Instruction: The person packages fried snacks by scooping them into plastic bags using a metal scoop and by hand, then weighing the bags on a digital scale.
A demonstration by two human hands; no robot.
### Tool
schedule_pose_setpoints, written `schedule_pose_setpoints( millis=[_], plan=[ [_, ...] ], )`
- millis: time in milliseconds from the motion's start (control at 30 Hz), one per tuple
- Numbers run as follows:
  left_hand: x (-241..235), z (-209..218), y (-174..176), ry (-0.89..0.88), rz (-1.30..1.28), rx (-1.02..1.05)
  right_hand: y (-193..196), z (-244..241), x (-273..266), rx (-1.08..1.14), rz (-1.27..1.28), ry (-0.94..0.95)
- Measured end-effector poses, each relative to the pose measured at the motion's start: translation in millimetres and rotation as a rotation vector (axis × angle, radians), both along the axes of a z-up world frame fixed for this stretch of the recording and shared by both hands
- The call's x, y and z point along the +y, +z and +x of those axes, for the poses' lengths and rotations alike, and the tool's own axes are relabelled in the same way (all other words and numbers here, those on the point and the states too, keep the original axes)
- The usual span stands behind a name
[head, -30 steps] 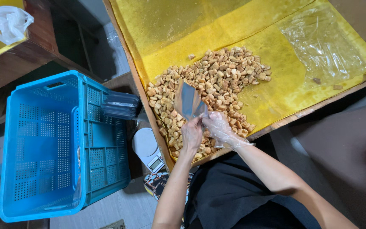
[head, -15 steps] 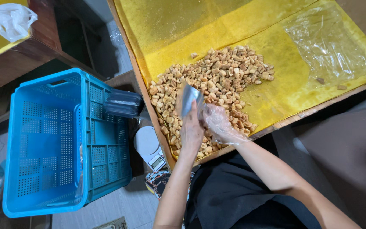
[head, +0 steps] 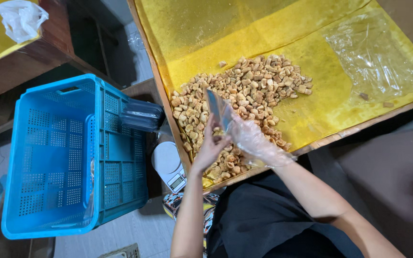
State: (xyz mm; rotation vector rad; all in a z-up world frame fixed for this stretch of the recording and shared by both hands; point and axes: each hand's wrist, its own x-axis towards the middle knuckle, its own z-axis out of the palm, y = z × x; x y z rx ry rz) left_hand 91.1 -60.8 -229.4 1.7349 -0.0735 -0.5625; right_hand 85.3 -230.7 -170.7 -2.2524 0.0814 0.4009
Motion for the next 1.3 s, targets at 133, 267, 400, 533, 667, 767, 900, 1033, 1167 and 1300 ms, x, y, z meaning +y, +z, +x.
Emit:
schedule_pose_setpoints(
  millis=[133,267,400,533,667,767,900,1033,1167,1300],
  plan=[
    [62,27,-32,0.245,-0.167,-0.184,18,-7,-39,0.255,0.769,-0.249],
    [92,29,-65,0.373,-0.367,0.152,13,0,-69,0.093,0.088,-0.067],
    [83,34,-81,0.473,-0.581,-0.071,28,-10,-78,0.278,0.184,-0.278],
    [85,39,-70,0.498,-0.477,-0.011,21,-16,-77,0.132,0.368,-0.203],
    [91,43,-98,0.375,-0.436,0.036,9,-20,-79,0.105,0.034,-0.119],
    [85,49,-119,0.448,-0.325,0.01,7,-22,-67,0.23,0.075,-0.133],
    [74,47,-125,0.433,0.126,-0.118,-16,-34,-70,0.154,0.191,-0.163],
    [73,52,-120,0.411,0.28,-0.372,-41,-36,-84,-0.567,-0.285,0.421],
    [80,52,-109,0.498,-0.302,-0.012,-32,-33,-81,-0.585,-0.324,0.39],
    [89,51,-104,0.467,-0.626,0.166,-10,-17,-77,0.107,0.101,-0.138]
  ],
)
